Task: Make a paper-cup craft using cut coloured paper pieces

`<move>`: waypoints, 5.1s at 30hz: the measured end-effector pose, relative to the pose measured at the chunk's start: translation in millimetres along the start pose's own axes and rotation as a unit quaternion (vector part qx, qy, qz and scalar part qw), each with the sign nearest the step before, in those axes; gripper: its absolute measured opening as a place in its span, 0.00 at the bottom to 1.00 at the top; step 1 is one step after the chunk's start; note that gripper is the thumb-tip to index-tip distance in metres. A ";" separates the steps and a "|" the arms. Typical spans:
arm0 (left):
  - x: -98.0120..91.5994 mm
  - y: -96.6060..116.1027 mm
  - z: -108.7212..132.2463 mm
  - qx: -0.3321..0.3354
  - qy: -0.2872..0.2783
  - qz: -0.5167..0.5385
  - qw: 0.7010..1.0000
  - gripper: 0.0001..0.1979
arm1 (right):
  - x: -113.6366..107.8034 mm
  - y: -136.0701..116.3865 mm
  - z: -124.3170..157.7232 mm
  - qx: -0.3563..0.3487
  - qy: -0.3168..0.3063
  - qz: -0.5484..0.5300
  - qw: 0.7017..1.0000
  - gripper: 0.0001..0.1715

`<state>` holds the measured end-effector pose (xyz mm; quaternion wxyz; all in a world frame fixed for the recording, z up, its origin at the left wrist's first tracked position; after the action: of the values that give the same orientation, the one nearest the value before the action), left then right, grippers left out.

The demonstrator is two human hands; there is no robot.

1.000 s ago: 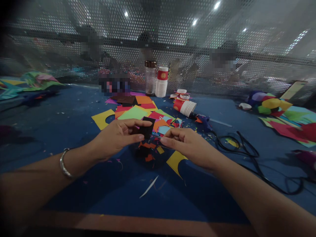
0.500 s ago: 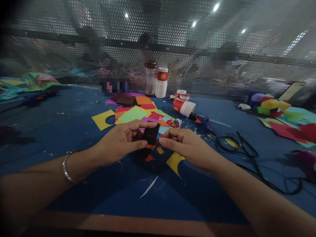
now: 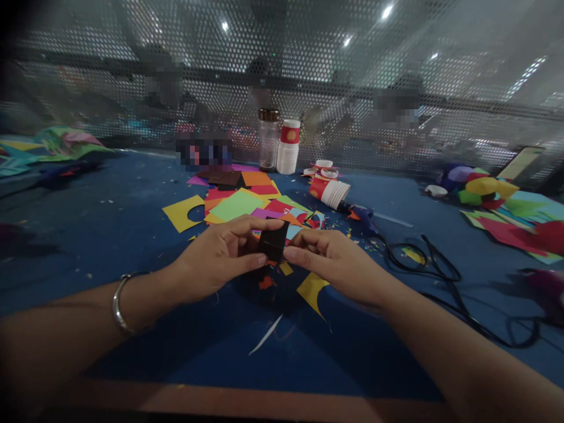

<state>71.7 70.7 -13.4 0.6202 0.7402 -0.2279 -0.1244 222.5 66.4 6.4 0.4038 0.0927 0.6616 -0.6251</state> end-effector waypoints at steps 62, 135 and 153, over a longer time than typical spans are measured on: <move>-29.2 8.3 -1.3 -0.003 0.113 -0.042 0.993 0.14 | -6.8 3.3 1.9 -0.014 0.012 0.034 0.999 0.28; -0.5 1.3 2.0 0.000 -0.026 -0.043 0.999 0.16 | 5.7 0.1 2.4 0.004 -0.003 0.000 1.000 0.24; 2.0 -1.3 1.8 -0.023 -0.058 -0.010 0.998 0.16 | 9.3 5.3 2.6 0.022 -0.021 -0.004 1.000 0.23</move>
<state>72.8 68.3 -14.8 0.6214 0.7195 -0.2535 -0.1785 220.7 61.5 -3.4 0.4127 0.0860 0.6392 -0.6432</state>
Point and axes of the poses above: each hand's wrist, its own z-axis away from the middle knuckle, its own x-axis out of the palm, y = z × x, the point moved 7 cm from there along -z, towards the middle knuckle, and after that the axes turned 9 degrees about z, right-handed, at the moved point
